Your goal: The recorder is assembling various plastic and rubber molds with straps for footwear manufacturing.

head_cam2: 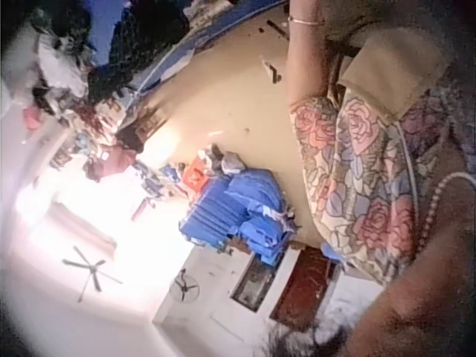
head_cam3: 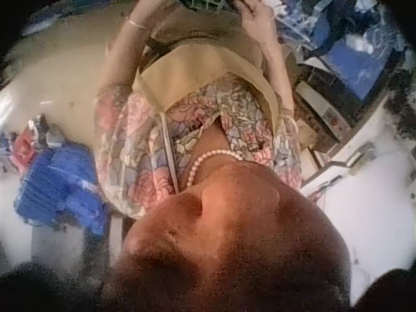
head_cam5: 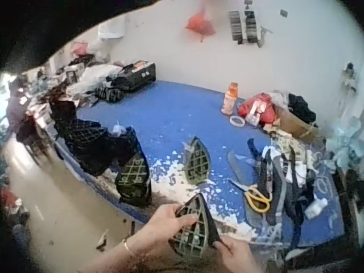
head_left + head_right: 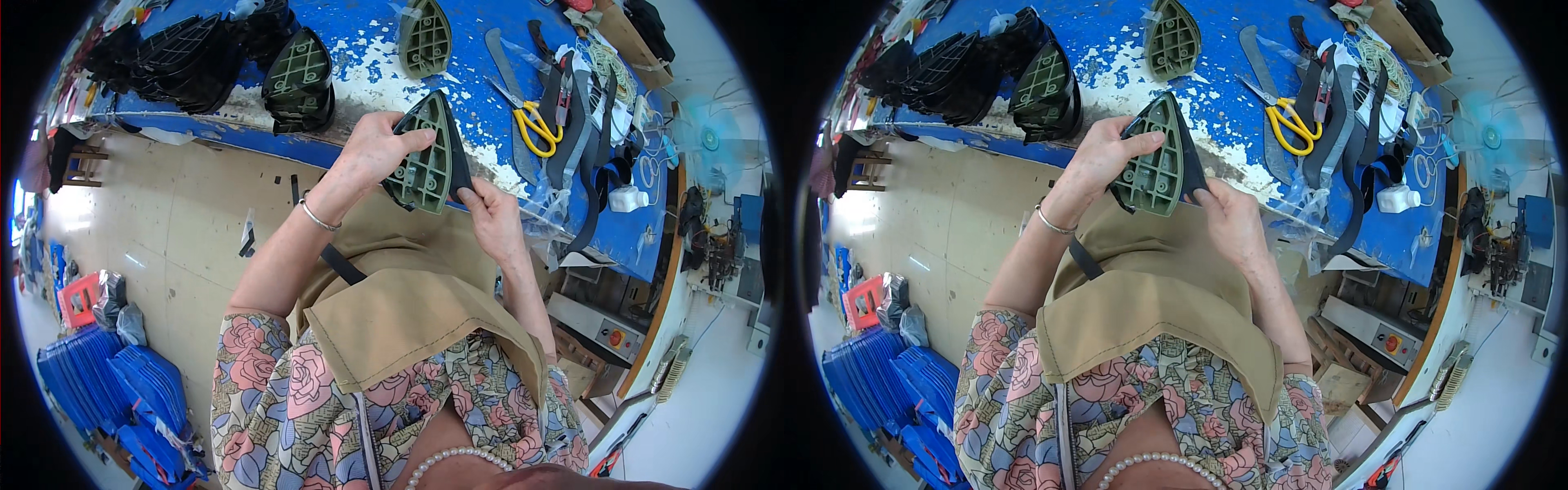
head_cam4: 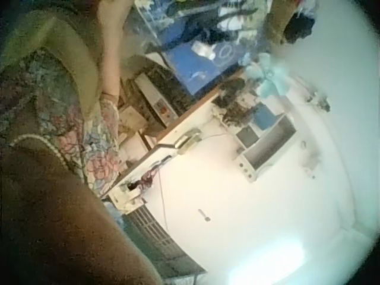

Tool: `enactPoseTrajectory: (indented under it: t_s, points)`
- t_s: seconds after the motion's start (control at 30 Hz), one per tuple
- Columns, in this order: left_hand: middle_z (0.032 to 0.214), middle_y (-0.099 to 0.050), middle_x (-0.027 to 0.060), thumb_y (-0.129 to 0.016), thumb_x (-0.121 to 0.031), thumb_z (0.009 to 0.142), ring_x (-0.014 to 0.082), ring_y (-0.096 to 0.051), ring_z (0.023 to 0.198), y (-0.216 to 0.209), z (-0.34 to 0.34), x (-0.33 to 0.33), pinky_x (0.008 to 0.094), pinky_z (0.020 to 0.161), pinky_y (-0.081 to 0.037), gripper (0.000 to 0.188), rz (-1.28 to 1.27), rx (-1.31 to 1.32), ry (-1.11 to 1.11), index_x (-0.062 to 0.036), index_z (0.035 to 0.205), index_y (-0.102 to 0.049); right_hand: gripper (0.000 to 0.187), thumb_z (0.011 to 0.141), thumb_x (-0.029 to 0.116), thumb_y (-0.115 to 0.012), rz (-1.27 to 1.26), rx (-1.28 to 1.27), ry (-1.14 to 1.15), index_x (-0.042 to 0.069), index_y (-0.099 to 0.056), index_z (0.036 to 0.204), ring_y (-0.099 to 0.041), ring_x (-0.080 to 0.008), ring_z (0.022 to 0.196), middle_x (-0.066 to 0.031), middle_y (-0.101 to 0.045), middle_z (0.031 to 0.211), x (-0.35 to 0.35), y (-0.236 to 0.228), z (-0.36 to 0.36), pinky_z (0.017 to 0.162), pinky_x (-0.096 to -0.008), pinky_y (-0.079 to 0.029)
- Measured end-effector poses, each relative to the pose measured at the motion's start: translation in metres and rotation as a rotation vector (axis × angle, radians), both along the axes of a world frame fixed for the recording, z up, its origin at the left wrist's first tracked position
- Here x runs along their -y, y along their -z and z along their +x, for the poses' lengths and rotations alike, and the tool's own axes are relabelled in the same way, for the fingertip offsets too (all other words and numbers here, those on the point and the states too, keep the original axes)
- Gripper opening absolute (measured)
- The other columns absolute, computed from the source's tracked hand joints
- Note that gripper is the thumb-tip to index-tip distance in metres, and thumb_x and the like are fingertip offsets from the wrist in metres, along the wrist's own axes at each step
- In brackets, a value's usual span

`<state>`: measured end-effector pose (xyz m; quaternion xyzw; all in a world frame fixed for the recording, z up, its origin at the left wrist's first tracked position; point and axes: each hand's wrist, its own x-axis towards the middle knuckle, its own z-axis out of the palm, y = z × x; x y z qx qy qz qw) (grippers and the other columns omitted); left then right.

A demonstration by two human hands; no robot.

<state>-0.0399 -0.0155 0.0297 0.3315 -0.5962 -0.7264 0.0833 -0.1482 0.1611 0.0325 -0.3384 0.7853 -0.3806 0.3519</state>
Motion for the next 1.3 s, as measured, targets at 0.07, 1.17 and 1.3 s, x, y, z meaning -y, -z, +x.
enactPoseTrajectory:
  t_s: [0.07, 1.17, 1.3]
  points:
    - [0.083, -0.066, 0.0086, -0.064, -0.016, 0.082, 0.0109, -0.061, 0.069, 0.002, -0.002, -0.001, 0.0262, 0.063, -0.05, 0.027, -0.015, 0.006, -0.019, 0.005, 0.098, -0.061, 0.017, 0.088, 0.01, -0.051, -0.046, -0.015, -0.015, -0.002, -0.063, 0.09, -0.06, -0.0122, 0.074, -0.0088, -0.065, 0.076, -0.001, 0.01, 0.001, 0.071, -0.028, -0.046]
    - [0.068, -0.063, 0.0084, -0.067, -0.026, 0.079, 0.0113, -0.055, 0.062, 0.021, -0.009, -0.025, 0.0289, 0.059, -0.045, 0.031, -0.58, 0.063, -0.361, 0.0047, 0.084, -0.062, 0.023, 0.095, 0.007, -0.039, -0.149, 0.518, -0.01, -0.005, -0.054, 0.107, -0.065, -0.0183, 0.078, -0.0127, -0.063, 0.09, 0.008, 0.039, 0.007, 0.074, -0.029, -0.051]
    - [0.068, -0.063, 0.01, -0.067, -0.026, 0.079, 0.013, -0.056, 0.061, 0.024, -0.008, -0.03, 0.0292, 0.059, -0.045, 0.031, -0.661, 0.018, -0.352, 0.0035, 0.086, -0.061, 0.024, 0.093, 0.004, -0.036, -0.131, 0.599, -0.013, -0.005, -0.052, 0.108, -0.065, -0.0184, 0.082, -0.0137, -0.063, 0.094, 0.007, 0.036, 0.005, 0.075, -0.0271, -0.052]
